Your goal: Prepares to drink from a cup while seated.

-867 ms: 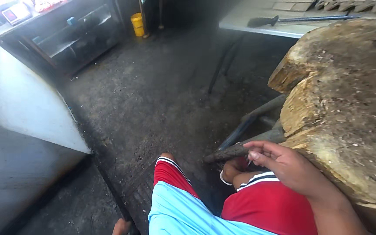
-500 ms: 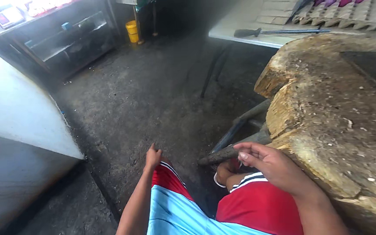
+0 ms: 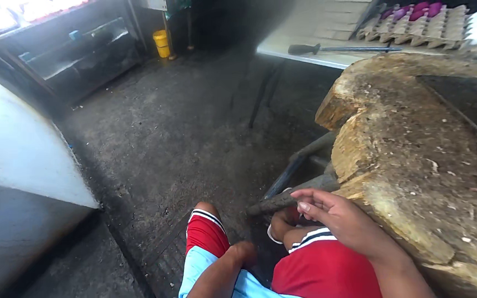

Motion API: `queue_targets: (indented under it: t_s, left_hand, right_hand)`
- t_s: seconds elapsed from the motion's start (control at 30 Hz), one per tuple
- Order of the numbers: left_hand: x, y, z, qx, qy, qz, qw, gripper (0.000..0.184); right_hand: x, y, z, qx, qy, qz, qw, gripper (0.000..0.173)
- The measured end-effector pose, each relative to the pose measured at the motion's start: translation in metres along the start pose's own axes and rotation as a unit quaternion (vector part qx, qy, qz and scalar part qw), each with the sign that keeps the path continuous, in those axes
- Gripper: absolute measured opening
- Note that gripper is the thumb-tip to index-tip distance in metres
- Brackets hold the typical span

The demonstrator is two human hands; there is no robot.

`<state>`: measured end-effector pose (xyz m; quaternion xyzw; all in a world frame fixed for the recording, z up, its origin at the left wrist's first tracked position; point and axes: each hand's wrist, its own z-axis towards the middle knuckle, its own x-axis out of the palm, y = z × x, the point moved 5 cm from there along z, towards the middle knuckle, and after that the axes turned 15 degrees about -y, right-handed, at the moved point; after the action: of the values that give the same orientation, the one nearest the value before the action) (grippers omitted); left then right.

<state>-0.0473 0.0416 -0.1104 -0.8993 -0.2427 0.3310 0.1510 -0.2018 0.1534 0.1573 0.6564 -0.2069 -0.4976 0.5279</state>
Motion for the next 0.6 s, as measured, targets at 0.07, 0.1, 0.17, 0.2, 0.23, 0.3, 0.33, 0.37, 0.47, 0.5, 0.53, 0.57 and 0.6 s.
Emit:
queue_targets:
  t_s: [0.07, 0.1, 0.17, 0.2, 0.23, 0.3, 0.33, 0.37, 0.47, 0.5, 0.53, 0.57, 0.6]
  left_hand:
    - [-0.022, 0.009, 0.008, -0.014, -0.072, -0.080, 0.994, 0.051]
    - [-0.031, 0.013, 0.010, -0.026, -0.110, -0.121, 0.986, 0.052]
    - [-0.041, 0.016, 0.013, -0.041, -0.163, -0.183, 0.969, 0.052]
    - [-0.042, 0.014, 0.013, -0.042, -0.170, -0.192, 0.966, 0.051]
    - [-0.040, 0.011, 0.012, -0.039, -0.164, -0.183, 0.968, 0.051]
    - [-0.030, 0.001, 0.007, -0.027, -0.122, -0.138, 0.983, 0.048]
    - [-0.023, -0.003, 0.006, -0.017, -0.103, -0.111, 0.988, 0.046]
    - [-0.015, -0.006, 0.006, -0.006, -0.085, -0.087, 0.993, 0.044]
    - [0.002, -0.005, 0.006, 0.014, -0.051, -0.051, 0.997, 0.046]
    - [0.003, -0.002, 0.006, 0.012, -0.050, -0.052, 0.997, 0.046]
    - [0.002, 0.003, 0.006, 0.006, -0.056, -0.057, 0.997, 0.047]
    - [0.001, 0.010, 0.009, -0.002, -0.068, -0.066, 0.996, 0.047]
    - [-0.002, 0.016, 0.011, -0.011, -0.078, -0.078, 0.994, 0.047]
  right_hand:
    - [0.000, -0.001, 0.000, -0.007, -0.004, 0.003, 1.000, 0.038]
    - [0.000, -0.002, 0.000, -0.010, -0.005, 0.003, 1.000, 0.039]
    - [0.001, -0.003, 0.000, -0.012, -0.007, 0.005, 1.000, 0.039]
    - [0.001, -0.002, 0.000, -0.011, -0.009, 0.004, 1.000, 0.038]
    - [0.000, -0.002, -0.001, -0.010, -0.012, 0.004, 1.000, 0.038]
    - [0.000, -0.001, -0.002, -0.010, -0.015, 0.004, 1.000, 0.037]
    - [0.000, -0.001, -0.002, -0.011, -0.016, 0.004, 1.000, 0.037]
    - [0.000, -0.001, -0.003, -0.011, -0.014, 0.005, 1.000, 0.037]
    - [-0.001, -0.002, -0.004, -0.012, -0.014, 0.001, 1.000, 0.037]
    - [-0.001, -0.003, -0.004, -0.012, -0.015, 0.000, 1.000, 0.038]
    - [-0.002, -0.003, -0.004, -0.011, -0.016, 0.000, 1.000, 0.038]
    - [-0.002, -0.003, -0.004, -0.010, -0.017, -0.001, 1.000, 0.038]
    - [-0.003, -0.003, -0.004, -0.010, -0.019, -0.003, 1.000, 0.038]
